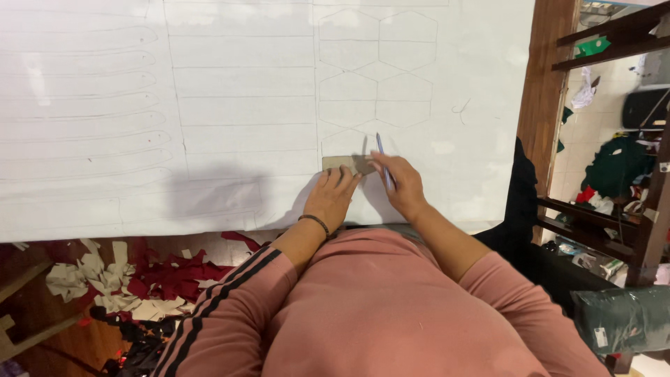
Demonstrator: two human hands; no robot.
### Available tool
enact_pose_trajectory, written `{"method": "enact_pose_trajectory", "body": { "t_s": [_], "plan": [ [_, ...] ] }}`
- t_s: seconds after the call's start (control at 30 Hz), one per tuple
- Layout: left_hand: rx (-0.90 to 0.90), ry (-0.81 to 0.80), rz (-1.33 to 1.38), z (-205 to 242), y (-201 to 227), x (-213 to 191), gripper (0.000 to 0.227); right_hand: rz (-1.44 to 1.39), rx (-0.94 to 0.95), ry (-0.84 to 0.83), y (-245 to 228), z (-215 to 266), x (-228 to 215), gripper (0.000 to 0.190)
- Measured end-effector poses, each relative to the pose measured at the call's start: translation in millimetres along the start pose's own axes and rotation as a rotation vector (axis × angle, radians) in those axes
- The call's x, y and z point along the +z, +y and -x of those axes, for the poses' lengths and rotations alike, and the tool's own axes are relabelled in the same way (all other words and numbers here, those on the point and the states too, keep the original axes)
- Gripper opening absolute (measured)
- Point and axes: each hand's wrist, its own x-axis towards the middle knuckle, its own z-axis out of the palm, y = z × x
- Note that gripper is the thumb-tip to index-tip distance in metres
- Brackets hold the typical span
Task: The person uses a small cardboard template and a pen to trace repeating geometric shapes onto a large white sheet of paper. They repeatedly reposition the template and trace its outline to create a grid of identical shapes.
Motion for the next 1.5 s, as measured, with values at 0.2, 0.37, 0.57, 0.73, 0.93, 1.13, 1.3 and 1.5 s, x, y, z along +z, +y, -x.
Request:
{"method": "enact_pose_trajectory", "body": {
  "t_s": [0.2, 0.37, 0.57, 0.73, 0.93, 1.13, 1.3, 1.5],
  "plan": [
    [0.015, -0.089, -0.014, -8, 11, 3, 0.063, -0.500, 0.477, -0.210, -28, -66, 9, 0.029],
    [0.019, -0.176, -0.006, -10, 10, -7, 0.062, -0.426, 0.496, -0.420, -38, -75, 29, 0.021],
    [0.008, -0.204, 0.084, -11, 10, 3, 0.062, -0.314, 0.338, -0.541, -35, -80, 33, 0.029],
    [0.008, -0.191, 0.090, -13, 13, 13, 0.062, -0.277, 0.234, -0.562, -27, -79, 37, 0.032],
    [-0.001, -0.178, 0.073, -11, 13, 8, 0.063, -0.256, 0.174, -0.569, -24, -77, 40, 0.032],
    [0.011, -0.127, 0.085, -11, 13, 13, 0.060, -0.207, 0.140, -0.515, -18, -77, 41, 0.034],
    [-0.012, -0.099, 0.045, -9, 16, 17, 0.060, -0.168, 0.135, -0.437, -13, -73, 44, 0.042],
    [0.012, -0.120, 0.068, -10, 12, 11, 0.059, -0.204, 0.176, -0.367, -7, -65, 48, 0.025]
  ]
}}
